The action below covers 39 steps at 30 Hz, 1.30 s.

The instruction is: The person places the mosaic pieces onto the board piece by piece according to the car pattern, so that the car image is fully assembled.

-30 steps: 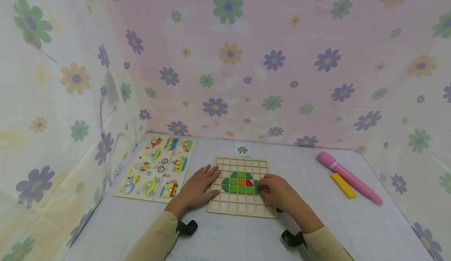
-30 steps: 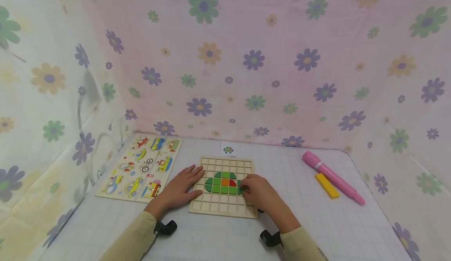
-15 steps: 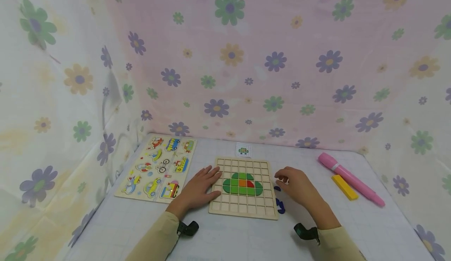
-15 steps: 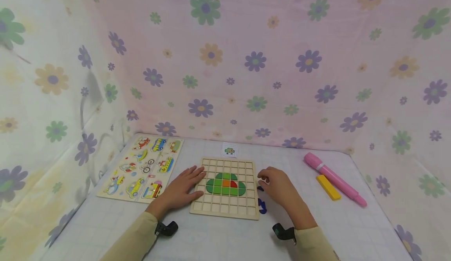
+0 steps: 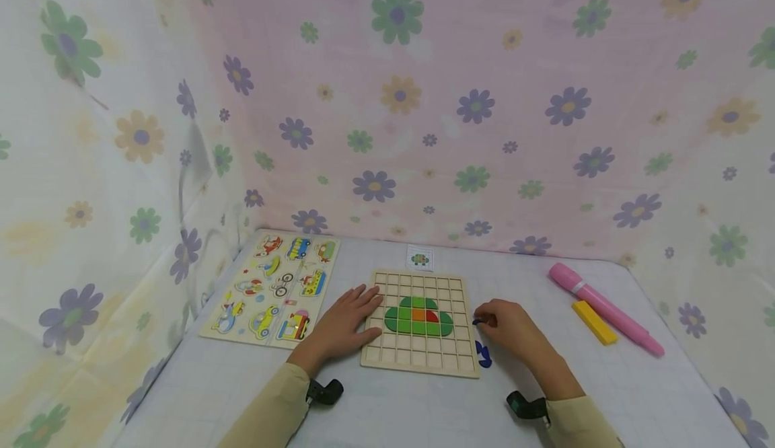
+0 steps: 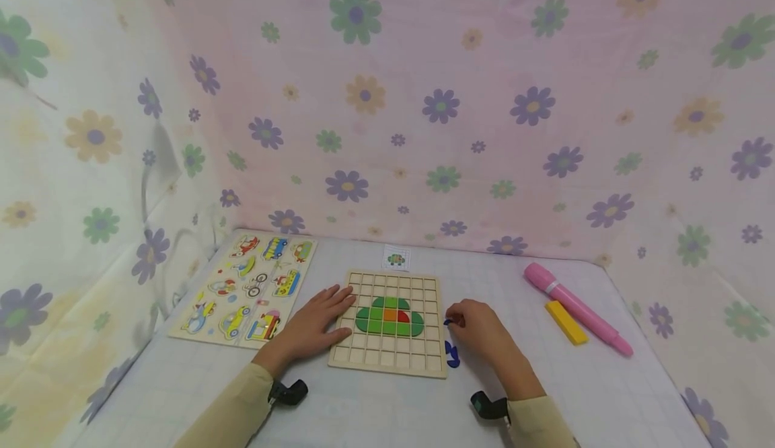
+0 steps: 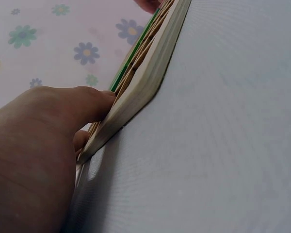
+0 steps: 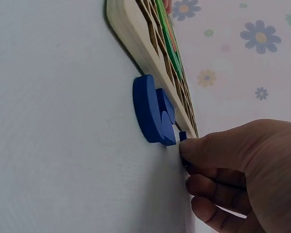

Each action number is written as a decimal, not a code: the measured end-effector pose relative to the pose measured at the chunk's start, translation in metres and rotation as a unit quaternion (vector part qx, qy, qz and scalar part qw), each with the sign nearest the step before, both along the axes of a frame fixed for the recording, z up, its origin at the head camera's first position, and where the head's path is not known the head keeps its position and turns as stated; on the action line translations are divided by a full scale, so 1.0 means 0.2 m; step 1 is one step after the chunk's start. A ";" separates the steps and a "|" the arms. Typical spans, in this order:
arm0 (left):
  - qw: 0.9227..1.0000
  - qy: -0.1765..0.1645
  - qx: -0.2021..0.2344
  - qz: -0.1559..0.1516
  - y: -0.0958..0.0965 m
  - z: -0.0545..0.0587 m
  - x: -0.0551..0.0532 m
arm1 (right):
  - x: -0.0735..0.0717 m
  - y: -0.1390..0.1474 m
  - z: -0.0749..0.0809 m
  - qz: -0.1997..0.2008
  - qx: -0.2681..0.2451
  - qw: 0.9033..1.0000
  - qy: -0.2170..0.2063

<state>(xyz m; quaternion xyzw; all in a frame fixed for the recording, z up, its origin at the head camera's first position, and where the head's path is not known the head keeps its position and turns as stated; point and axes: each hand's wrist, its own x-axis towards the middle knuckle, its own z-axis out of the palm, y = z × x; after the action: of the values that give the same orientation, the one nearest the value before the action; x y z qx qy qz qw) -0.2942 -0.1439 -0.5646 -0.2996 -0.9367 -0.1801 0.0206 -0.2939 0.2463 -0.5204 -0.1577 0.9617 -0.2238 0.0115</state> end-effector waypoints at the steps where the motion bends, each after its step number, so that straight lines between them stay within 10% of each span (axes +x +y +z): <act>1: 1.000 0.000 0.002 0.000 0.00 0.00 0.00 | 0.00 0.00 0.00 0.001 0.002 1.000 0.003; 39: 1.000 -0.005 0.011 -0.002 0.00 0.01 0.00 | 0.16 -0.25 0.13 0.041 -0.057 0.994 0.087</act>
<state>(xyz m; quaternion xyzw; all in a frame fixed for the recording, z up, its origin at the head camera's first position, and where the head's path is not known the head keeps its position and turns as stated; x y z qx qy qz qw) -0.2932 -0.1440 -0.5618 -0.3005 -0.9341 -0.1920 0.0193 -0.2614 0.1962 -0.4947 -0.2168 0.9373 -0.2634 -0.0718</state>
